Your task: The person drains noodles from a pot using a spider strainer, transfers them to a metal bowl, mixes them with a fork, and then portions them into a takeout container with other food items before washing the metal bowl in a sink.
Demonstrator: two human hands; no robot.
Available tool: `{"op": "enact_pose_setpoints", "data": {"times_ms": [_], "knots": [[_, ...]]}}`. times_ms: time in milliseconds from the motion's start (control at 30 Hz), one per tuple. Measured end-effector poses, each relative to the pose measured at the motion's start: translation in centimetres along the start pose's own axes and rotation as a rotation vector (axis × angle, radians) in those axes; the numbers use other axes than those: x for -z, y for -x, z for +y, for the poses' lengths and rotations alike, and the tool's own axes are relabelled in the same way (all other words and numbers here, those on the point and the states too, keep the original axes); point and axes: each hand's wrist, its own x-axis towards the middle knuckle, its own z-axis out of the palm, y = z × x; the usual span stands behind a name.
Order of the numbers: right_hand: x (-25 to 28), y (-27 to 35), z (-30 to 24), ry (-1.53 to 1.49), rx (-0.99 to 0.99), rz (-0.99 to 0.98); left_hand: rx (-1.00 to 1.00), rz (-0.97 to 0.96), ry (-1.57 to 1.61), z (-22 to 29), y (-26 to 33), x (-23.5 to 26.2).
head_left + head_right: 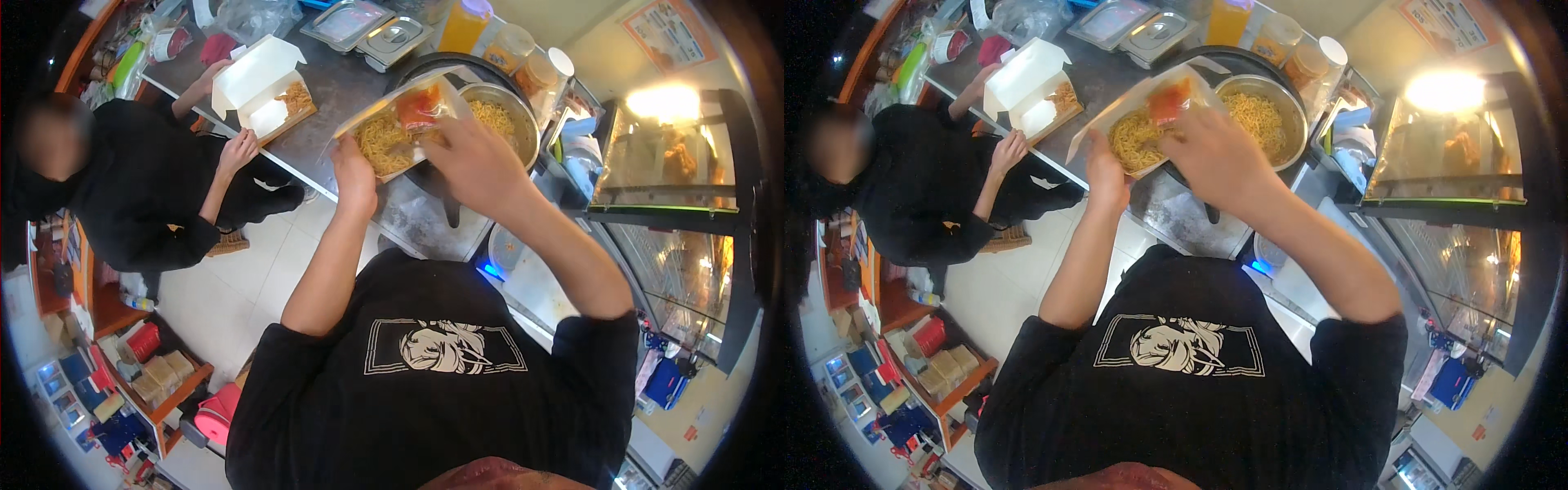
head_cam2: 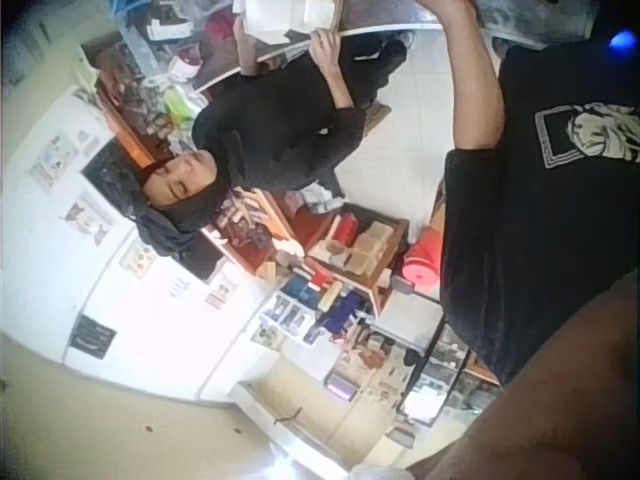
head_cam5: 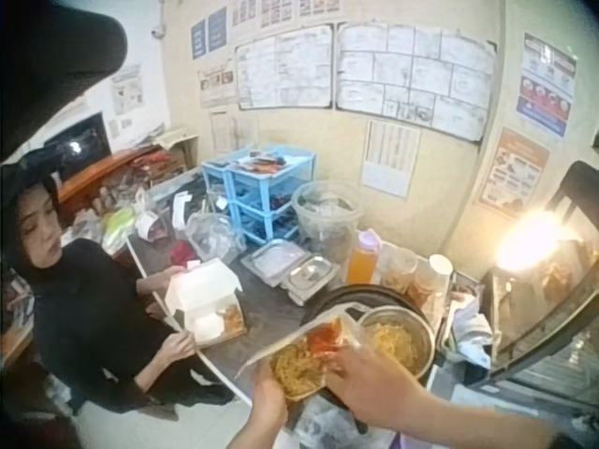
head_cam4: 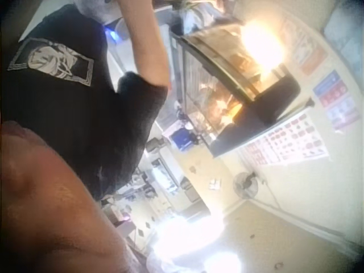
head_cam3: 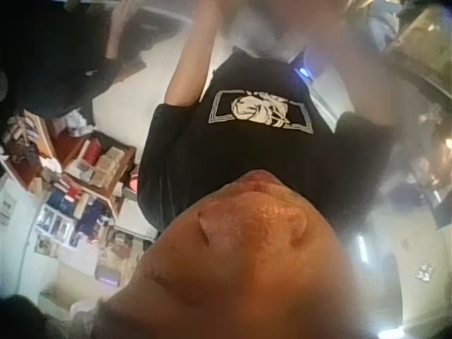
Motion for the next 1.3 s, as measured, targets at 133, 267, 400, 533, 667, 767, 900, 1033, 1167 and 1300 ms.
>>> {"op": "enact_pose_setpoints", "data": {"times_ms": [133,267,400,533,667,767,900,1033,1167,1300], "knots": [[1.9,-1.7,1.1,-0.001,-0.087,0.037,-0.023,-0.063,0.159,1.4,0.9,1.8],[4.8,3.8,6.0,-0.078,-0.368,0.103,0.037,0.014,0.117,1.9,0.1,4.1],[-2.2,11.8,13.1,0.126,-0.707,-0.042,0.037,0.043,0.101,1.8,-0.8,4.1],[-9.8,12.5,13.9,-0.008,-0.755,0.098,0.016,0.014,0.024,2.3,-1.1,3.3],[-9.2,10.5,12.2,-0.067,-0.553,0.057,-0.035,0.066,-0.017,2.2,-1.6,3.0],[-9.2,11.9,13.4,-0.171,-0.551,0.103,0.005,0.07,-0.033,2.8,-1.1,2.0],[-6.9,14.2,14.5,-0.655,-0.92,0.206,-0.054,-0.042,-0.063,2.1,-2.5,3.0],[-1.4,14.6,16.0,-0.584,-0.829,0.365,-0.056,-0.01,-0.082,2.6,-2.5,0.4],[6.2,13.4,17.7,-0.495,-0.897,0.438,-0.038,0.019,-0.1,2.6,-3.0,-2.3],[13.9,11.1,17.0,-0.353,-0.782,0.48,-0.101,0.032,-0.049,2.2,-4.0,-4.1]]}}
